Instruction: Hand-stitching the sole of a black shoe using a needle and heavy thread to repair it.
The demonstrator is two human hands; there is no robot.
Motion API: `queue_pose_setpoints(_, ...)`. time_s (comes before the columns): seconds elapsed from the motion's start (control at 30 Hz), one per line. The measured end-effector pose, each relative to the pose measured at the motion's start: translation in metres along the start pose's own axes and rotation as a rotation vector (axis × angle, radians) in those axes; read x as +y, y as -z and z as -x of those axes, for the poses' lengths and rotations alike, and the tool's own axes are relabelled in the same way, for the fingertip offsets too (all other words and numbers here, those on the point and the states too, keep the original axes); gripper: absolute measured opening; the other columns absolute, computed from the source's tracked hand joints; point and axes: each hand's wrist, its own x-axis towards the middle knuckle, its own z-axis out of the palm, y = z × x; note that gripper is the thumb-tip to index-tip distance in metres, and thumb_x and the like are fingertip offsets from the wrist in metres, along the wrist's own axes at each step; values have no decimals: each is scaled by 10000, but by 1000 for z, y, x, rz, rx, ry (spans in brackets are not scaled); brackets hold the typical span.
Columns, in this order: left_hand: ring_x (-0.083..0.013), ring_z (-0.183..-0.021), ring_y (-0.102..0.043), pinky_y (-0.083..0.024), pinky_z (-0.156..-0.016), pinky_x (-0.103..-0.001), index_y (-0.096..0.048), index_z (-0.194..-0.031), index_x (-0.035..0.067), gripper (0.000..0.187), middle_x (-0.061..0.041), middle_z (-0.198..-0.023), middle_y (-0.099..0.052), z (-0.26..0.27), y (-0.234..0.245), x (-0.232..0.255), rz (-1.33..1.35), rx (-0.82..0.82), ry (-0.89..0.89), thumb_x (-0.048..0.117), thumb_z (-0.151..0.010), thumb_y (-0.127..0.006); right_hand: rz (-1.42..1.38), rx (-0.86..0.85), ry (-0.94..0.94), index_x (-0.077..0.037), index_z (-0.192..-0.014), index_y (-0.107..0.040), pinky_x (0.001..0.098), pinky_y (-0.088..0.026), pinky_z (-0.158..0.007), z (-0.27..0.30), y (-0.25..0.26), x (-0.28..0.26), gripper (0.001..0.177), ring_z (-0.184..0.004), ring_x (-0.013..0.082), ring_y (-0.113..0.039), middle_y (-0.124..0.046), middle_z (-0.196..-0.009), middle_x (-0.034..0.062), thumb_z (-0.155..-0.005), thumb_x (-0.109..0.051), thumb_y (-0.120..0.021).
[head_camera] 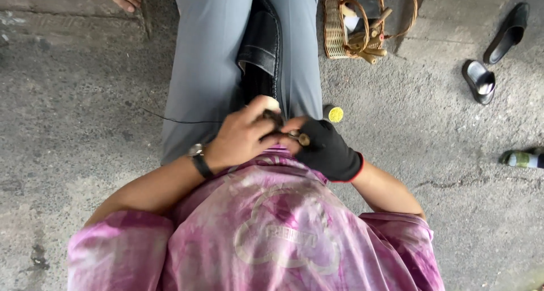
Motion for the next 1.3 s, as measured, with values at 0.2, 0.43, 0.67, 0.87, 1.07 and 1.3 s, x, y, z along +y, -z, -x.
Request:
queue_pose_setpoints(0.2,-270,-876,-639,-479,-764,-342,-595,-636,105,250,-43,-950,-663,-19,99,-33,246,177,139,143,-816,-764,-146,38,423,-94,-808,-719,346,-571,-753,14,33,16,105,-900,283,-681,-645,-1055,104,-829,-184,-669)
queue_pose_setpoints(0.43,-378,-1127,-492,-412,-950,-452,-630,-1112,-62,364,-267,-1282,-495,-9,161,-41,-559,-167,507,-111,-752,-613,661,-91,463,-250,-1404,-473,368,-493,-526,14,30,44,500,-682,234,-562,-542,-1085,76,-945,-140,-637)
queue_pose_setpoints(0.67,-373,-1056,-619,-520,-879,-434,-584,-1039,-48,436,-212,-1103,-609,-1,41,11,81,-95,8,197,-750,-801,690,-53,487,-312,-1270,-623,334,-541,-546,-2,30,32,442,-646,223,-603,-573,-846,-5,-889,-128,-493)
queue_pose_setpoints(0.87,-327,-990,-644,-547,-824,-374,-596,-990,9,466,-130,-1025,-585,12,-4,-16,81,-100,10,370,-773,-794,909,-74,584,-344,-1256,-627,285,-502,-491,-10,38,22,473,-557,162,-525,-516,-780,-20,-844,-152,-494)
queue_pose_setpoints(1.07,-339,-1036,-639,-539,-862,-374,-600,-1006,-15,493,-154,-1045,-592,7,-10,-19,114,-37,-45,381,-781,-788,1045,-102,615,-279,-1304,-572,299,-477,-428,-6,34,12,520,-493,159,-509,-491,-747,4,-812,-144,-469)
queue_pose_setpoints(1.3,-367,-945,-648,-561,-790,-404,-579,-968,-17,506,-174,-1004,-574,4,-14,-19,147,2,-71,410,-776,-770,702,-73,422,-120,-1071,-659,335,-474,-414,-14,4,21,270,-517,280,-594,-557,-658,52,-980,-318,-499)
